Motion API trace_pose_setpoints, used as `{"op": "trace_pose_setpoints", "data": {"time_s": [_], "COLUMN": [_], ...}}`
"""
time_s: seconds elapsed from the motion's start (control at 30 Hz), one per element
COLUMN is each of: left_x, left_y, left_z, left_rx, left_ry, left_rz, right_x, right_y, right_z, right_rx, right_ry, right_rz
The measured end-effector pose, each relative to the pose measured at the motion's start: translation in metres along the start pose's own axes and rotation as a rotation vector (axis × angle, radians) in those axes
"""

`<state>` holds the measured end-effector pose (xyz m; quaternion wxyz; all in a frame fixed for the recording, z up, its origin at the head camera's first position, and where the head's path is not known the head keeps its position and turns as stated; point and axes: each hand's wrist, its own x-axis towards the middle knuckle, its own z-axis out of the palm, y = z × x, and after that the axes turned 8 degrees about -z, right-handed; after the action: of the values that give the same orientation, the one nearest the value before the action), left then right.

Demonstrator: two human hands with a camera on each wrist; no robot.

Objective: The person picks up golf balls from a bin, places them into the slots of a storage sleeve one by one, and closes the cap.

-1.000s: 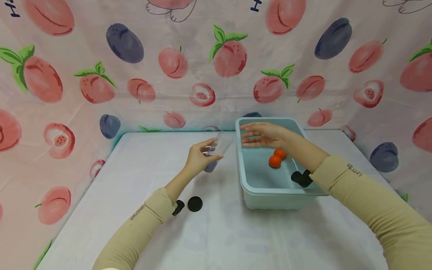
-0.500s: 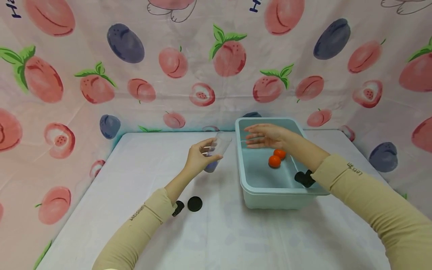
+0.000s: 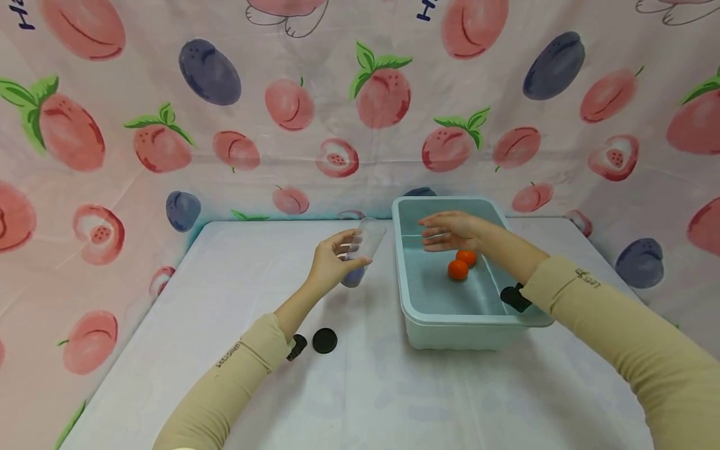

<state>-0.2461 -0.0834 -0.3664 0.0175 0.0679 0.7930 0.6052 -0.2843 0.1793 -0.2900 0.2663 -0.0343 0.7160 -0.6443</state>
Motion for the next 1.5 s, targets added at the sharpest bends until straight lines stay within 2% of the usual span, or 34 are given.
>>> {"op": "trace_pose_setpoints", "data": {"time_s": [0.5, 0.73, 0.97, 1.23, 1.5], "left_x": [0.002, 0.002, 0.002, 0.003, 0.005], "left_y": [0.000, 0.000, 0.000, -0.001, -0.002], "left_z": [-0.002, -0.002, -0.002, -0.001, 0.000], "left_rx": [-0.007, 0.016, 0.027, 0.030, 0.023], "left_ry": [-0.003, 0.008, 0.011, 0.004, -0.009], "left_rz": [0.005, -0.005, -0.011, -0.028, -0.047], "right_x": [0.013, 0.021, 0.025, 0.027, 0.032], "right_y": [0.013, 0.020, 0.025, 0.030, 0.033], "right_z": [-0.020, -0.025, -0.030, -0.038, -0.037], "right_rx": [-0.094, -0.165, -0.256, -0.303, -0.370], "right_ry": [0.044, 0.083, 0.092, 0.206, 0.190], "right_rz": [0.054, 0.136, 0.175, 0.261, 0.345]}}
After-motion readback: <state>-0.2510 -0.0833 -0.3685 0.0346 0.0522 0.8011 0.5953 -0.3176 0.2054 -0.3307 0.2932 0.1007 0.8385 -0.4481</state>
